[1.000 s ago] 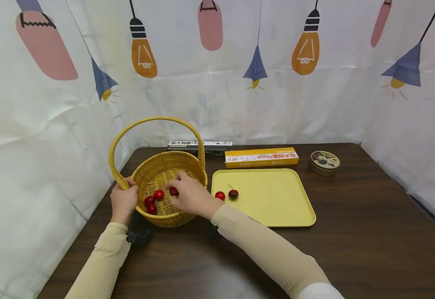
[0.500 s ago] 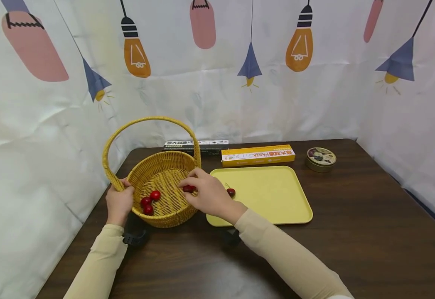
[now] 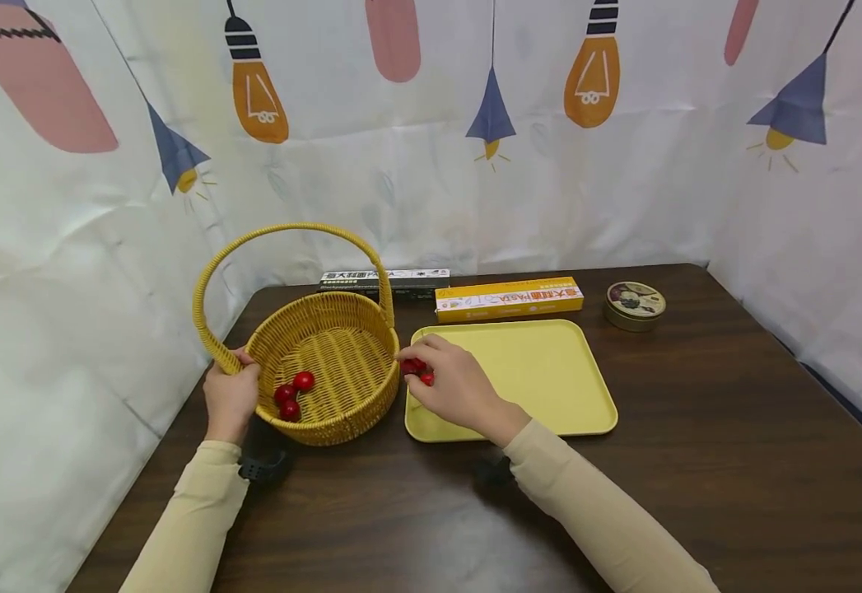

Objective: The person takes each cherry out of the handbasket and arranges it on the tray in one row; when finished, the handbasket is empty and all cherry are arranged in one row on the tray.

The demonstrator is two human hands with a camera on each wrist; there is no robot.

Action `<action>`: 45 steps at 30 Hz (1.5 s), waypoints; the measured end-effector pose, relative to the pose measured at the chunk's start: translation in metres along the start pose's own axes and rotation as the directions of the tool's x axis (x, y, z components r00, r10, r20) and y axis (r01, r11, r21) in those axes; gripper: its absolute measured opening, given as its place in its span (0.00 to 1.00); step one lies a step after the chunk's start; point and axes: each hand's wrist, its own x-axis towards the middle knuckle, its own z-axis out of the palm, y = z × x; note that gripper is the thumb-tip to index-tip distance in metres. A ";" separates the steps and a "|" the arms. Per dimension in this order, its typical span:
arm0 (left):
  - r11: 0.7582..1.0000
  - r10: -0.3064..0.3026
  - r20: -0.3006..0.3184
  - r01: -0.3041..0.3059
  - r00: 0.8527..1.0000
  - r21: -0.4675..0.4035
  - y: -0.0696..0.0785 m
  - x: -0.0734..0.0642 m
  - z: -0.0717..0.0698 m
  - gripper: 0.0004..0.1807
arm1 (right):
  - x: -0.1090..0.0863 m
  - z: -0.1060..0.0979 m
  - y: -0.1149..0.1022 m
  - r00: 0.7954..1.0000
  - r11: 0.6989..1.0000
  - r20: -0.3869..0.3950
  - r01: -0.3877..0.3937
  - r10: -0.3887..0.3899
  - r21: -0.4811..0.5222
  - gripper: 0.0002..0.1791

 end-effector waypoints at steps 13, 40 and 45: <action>1.000 -0.009 0.014 0.010 1.000 -0.011 0.003 0.002 -0.008 0.03 | 0.007 -0.048 0.034 0.976 0.991 0.168 -0.129 0.135 -0.042 0.18; 1.000 0.018 0.016 -0.018 1.000 -0.022 -0.002 0.001 0.001 0.04 | -0.017 -0.065 0.101 0.888 0.940 0.308 -0.319 0.342 -0.122 0.16; 1.000 0.021 0.016 -0.021 1.000 -0.019 -0.001 0.000 0.000 0.03 | -0.017 -0.061 0.104 0.876 0.938 0.337 -0.316 0.345 -0.139 0.15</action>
